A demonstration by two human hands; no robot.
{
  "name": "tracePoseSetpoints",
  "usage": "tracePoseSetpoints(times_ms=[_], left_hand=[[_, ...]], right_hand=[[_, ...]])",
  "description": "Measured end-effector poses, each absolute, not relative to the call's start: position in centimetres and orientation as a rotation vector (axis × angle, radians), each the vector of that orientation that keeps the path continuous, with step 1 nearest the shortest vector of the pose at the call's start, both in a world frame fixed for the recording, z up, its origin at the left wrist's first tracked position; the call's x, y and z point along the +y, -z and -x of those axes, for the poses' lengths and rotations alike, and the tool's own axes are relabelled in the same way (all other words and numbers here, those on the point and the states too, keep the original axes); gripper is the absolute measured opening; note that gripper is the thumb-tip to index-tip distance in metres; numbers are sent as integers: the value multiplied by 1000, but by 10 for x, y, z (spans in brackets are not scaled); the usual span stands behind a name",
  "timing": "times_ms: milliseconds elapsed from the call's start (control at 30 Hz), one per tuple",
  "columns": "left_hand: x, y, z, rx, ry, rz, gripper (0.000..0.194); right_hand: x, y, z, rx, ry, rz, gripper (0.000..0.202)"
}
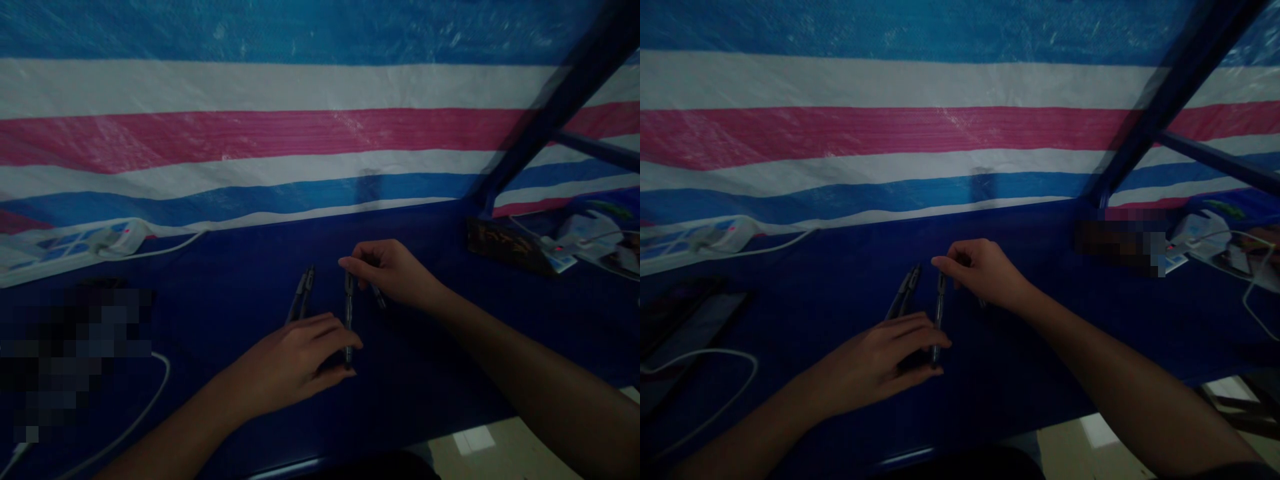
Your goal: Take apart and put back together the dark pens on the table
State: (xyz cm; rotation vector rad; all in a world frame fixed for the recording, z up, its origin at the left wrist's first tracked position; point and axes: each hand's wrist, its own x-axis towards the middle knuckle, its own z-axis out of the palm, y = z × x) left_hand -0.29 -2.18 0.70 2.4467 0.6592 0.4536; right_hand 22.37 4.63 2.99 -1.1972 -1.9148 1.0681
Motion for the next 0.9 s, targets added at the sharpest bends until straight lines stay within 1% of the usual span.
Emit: tracePoseSetpoints(times_ms=[100,167,300,467,533,667,800,900], left_hand=[[-21,-7,2,673,-445,-2452,10],[-21,-8,1,679,-450,-2440,11],[-20,-8,0,662,-461,-2438,17],[-22,-9,1,631,-459,-2472,10],[-22,-10,2,626,-474,-2472,12],[-21,-8,1,653,-499,-2480,27],[-21,-8,-1,651,-512,-2516,17],[-23,-11,-1,647,-533,-2520,15]], right_hand=[[47,-29,-224,-1918,-1061,1185,41],[47,-30,-224,-1916,-1057,1176,41],[45,-31,-223,-1924,-1060,1205,39],[45,-30,-224,-1949,-1051,1218,39],[46,-30,-224,-1960,-1044,1229,39],[46,-32,-223,-1958,-1042,1248,37],[45,-32,-222,-1941,-1022,1281,35],[44,-32,-221,-1940,-1025,1267,37]])
